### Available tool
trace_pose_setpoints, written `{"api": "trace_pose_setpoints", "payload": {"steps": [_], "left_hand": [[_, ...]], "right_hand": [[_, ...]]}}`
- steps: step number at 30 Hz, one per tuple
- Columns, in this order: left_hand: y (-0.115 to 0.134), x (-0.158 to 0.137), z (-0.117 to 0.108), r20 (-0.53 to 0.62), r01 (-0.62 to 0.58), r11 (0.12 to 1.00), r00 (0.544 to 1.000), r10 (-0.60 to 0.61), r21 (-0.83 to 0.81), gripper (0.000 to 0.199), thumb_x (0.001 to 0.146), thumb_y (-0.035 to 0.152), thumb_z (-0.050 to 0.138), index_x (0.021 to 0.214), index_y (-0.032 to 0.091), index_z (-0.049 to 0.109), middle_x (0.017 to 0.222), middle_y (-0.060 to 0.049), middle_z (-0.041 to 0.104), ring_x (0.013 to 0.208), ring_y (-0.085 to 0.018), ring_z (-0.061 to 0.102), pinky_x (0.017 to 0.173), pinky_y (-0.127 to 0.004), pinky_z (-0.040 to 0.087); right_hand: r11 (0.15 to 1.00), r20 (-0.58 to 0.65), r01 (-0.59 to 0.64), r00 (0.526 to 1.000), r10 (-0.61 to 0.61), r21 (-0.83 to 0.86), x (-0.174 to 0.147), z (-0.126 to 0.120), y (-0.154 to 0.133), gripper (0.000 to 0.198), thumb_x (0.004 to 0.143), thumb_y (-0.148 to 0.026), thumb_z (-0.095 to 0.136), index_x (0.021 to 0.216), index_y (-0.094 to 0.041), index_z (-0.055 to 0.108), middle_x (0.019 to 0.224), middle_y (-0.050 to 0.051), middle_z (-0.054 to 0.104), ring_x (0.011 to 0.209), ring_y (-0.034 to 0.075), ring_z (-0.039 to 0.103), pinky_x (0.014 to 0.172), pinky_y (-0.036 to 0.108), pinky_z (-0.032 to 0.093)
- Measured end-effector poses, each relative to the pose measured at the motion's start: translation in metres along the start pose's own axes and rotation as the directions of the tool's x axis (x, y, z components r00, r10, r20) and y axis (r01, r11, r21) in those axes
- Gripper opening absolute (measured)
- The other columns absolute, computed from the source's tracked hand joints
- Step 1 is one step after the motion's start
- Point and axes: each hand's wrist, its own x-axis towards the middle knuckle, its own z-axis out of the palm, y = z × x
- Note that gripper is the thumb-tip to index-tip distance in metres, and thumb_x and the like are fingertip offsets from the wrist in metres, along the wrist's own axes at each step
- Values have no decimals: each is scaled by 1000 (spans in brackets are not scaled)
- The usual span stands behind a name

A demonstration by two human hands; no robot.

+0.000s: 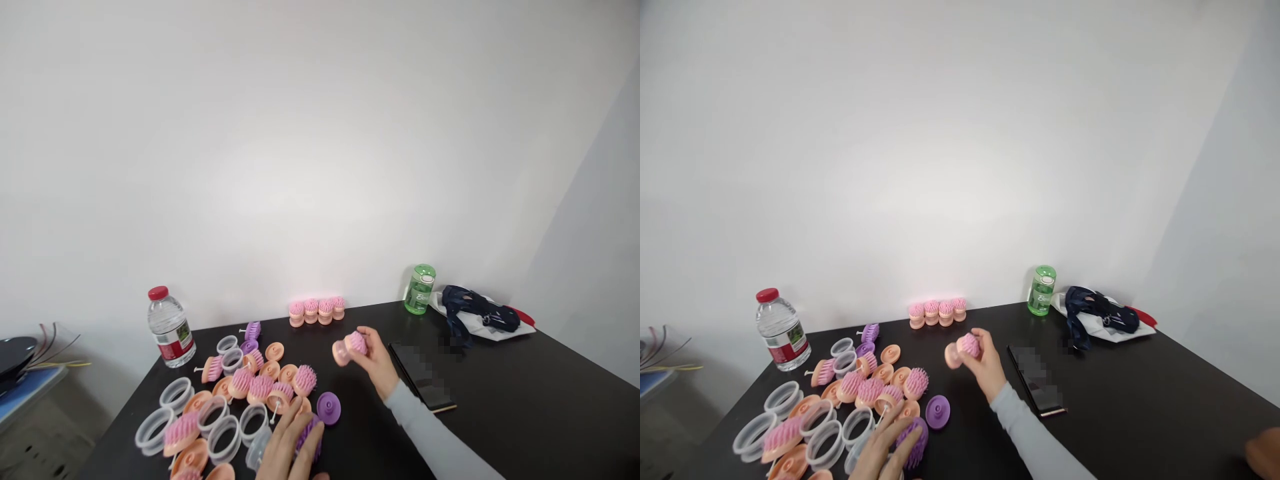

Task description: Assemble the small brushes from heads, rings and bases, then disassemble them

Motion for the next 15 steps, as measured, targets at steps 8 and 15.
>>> {"api": "trace_pose_setpoints", "payload": {"steps": [8,15], "left_hand": [[32,52,-26,121,328,922,944,-308,-205,51,76,39,75,116,19,50,107,-13,66,99,-29,67,80,-42,60],[35,57,-17,89,311,912,951,-298,-268,25,83,12,63,104,22,55,98,-8,68,91,-23,67,79,-37,58]], "right_hand": [[867,396,-120,914,-94,483,-99,12,-36,50,80,-38,73,121,-24,49,110,6,63,98,22,62,87,35,48],[968,344,104,922,-180,228,-93,7,-28,32,86,-42,65,110,-22,61,102,7,65,92,23,62,81,34,50]]}}
